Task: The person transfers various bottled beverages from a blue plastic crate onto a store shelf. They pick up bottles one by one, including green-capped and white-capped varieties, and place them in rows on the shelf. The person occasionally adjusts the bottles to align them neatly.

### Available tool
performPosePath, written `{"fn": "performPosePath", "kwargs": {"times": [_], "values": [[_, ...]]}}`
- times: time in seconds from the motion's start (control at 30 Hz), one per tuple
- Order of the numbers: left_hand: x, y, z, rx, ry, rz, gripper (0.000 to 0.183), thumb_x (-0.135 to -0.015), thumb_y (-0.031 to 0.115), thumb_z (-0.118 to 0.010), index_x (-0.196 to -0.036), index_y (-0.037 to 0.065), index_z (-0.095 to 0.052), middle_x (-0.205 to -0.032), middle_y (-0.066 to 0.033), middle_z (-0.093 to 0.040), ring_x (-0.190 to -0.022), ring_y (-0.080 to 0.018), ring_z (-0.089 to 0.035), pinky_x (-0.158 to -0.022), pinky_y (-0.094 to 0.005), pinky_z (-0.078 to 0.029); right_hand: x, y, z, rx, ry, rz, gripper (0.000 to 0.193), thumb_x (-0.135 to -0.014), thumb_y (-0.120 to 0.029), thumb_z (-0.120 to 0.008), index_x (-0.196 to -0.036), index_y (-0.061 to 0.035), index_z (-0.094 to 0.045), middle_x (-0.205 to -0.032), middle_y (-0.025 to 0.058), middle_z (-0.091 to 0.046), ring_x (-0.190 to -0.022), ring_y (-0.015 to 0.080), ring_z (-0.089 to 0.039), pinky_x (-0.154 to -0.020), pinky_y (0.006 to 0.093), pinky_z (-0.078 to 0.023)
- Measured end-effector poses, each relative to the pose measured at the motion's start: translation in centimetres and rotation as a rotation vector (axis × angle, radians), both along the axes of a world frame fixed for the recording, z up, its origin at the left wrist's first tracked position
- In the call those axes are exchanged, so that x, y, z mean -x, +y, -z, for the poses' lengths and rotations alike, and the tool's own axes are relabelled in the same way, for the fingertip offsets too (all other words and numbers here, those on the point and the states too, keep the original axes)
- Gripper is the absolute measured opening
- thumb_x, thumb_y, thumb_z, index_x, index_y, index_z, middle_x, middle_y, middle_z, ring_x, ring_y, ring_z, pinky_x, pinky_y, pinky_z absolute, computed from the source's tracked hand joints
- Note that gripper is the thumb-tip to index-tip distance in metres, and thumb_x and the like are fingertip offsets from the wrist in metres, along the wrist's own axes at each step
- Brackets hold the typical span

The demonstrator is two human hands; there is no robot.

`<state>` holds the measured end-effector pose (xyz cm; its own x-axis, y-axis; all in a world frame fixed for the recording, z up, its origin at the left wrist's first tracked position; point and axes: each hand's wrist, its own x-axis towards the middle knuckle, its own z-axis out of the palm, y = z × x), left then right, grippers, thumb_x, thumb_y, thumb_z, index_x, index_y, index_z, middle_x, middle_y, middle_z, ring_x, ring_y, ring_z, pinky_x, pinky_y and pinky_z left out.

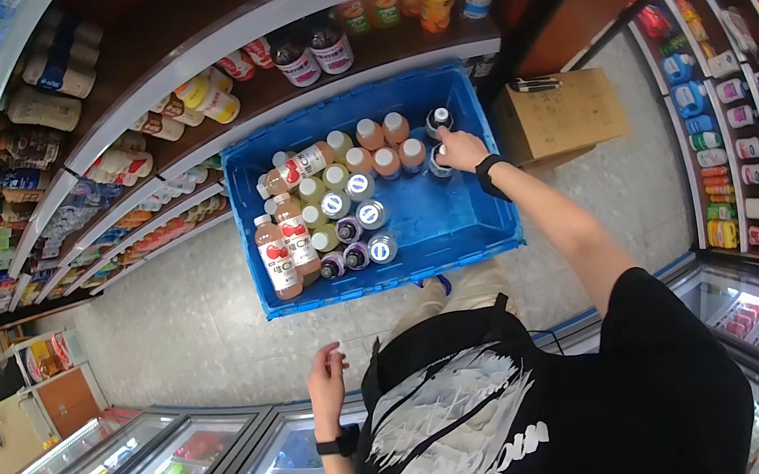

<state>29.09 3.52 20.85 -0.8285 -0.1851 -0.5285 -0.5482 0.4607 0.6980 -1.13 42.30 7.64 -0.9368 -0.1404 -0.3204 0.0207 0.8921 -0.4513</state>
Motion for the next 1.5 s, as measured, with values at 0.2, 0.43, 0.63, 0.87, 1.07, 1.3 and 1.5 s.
{"fn": "performPosePath", "kwargs": {"times": [0.2, 0.43, 0.63, 0.87, 1.07, 1.3, 1.5], "values": [[11.9, 5.2, -1.4, -0.011, 0.325, 0.427, 0.027, -0.089, 0.017, -0.059, -0.112, 0.002, -0.058, -0.101, -0.0155, -0.064, -0.09, -0.0274, -0.063, -0.079, -0.0352, -0.049, -0.8, 2.0, -12.9, 0.466, 0.071, -0.055, 0.025, -0.077, -0.022, -0.065, -0.089, -0.0003, -0.066, -0.08, 0.0124, -0.068, -0.072, 0.0207, -0.065, -0.065, 0.0317, -0.05], [19.7, 15.3, -7.8, -0.319, 0.581, 0.728, 0.088, -0.077, 0.031, -0.075, -0.144, 0.004, -0.026, -0.14, -0.0215, -0.039, -0.128, -0.0329, -0.041, -0.106, -0.0386, -0.032, -4.7, 1.0, -28.1, 0.825, -0.221, -0.051, 0.014, -0.083, -0.017, -0.062, -0.089, -0.0046, -0.065, -0.074, -0.0017, -0.061, -0.053, 0.0018, -0.046, -0.043, 0.0179, -0.032], [18.7, 18.6, -8.4, -0.65, 0.335, 0.647, 0.086, -0.072, 0.021, -0.079, -0.139, 0.002, -0.029, -0.129, -0.0179, -0.05, -0.118, -0.0264, -0.051, -0.097, -0.0357, -0.041, -7.2, 1.7, -31.2, 0.866, -0.067, 0.025, 0.018, -0.089, -0.021, -0.062, -0.096, -0.005, -0.063, -0.078, -0.0018, -0.061, -0.062, 0.0023, -0.052, -0.049, 0.0178, -0.039], [19.5, 21.9, -10.1, -0.425, 0.745, 0.491, 0.078, -0.072, 0.018, -0.078, -0.134, 0.001, -0.034, -0.126, -0.0201, -0.048, -0.116, -0.034, -0.05, -0.097, -0.0391, -0.041, -10.9, 0.6, -26.5, 1.068, 0.413, 0.274, 0.048, -0.087, -0.029, -0.067, -0.122, -0.003, -0.047, -0.104, 0.0053, -0.057, -0.095, 0.0134, -0.054, -0.078, 0.0274, -0.048], [20.9, 25.7, -12.9, -0.366, 0.902, 0.275, 0.073, -0.071, 0.004, -0.072, -0.133, 0.002, -0.033, -0.122, -0.0198, -0.046, -0.113, -0.0373, -0.048, -0.095, -0.0435, -0.04, -10.3, 0.1, -28.9, 0.925, 0.512, 0.225, 0.071, -0.072, -0.016, -0.079, -0.129, -0.0007, -0.039, -0.117, 0.0138, -0.057, -0.108, 0.0216, -0.057, -0.088, 0.0345, -0.048], [22.9, 28.0, -15.6, -0.152, 1.037, 0.43, 0.079, -0.078, 0.011, -0.07, -0.143, 0.007, -0.026, -0.132, -0.0206, -0.04, -0.121, -0.0388, -0.041, -0.101, -0.0434, -0.036, -5.7, 5.0, -29.6, 1.097, 0.495, 0.187, 0.068, -0.071, -0.017, -0.08, -0.125, -0.0034, -0.04, -0.114, 0.0116, -0.06, -0.106, 0.0195, -0.059, -0.09, 0.0336, -0.047], [20.5, 22.4, -7.7, -0.067, 0.583, 0.607, 0.042, -0.089, 0.02, -0.059, -0.125, 0.002, -0.048, -0.117, -0.0231, -0.056, -0.109, -0.0404, -0.053, -0.092, -0.0413, -0.044, 6.1, 11.6, -32.5, 1.076, 0.962, 0.147, 0.07, -0.073, -0.015, -0.078, -0.129, -0.0034, -0.039, -0.121, 0.0114, -0.054, -0.113, 0.0196, -0.054, -0.095, 0.0332, -0.045]]}}
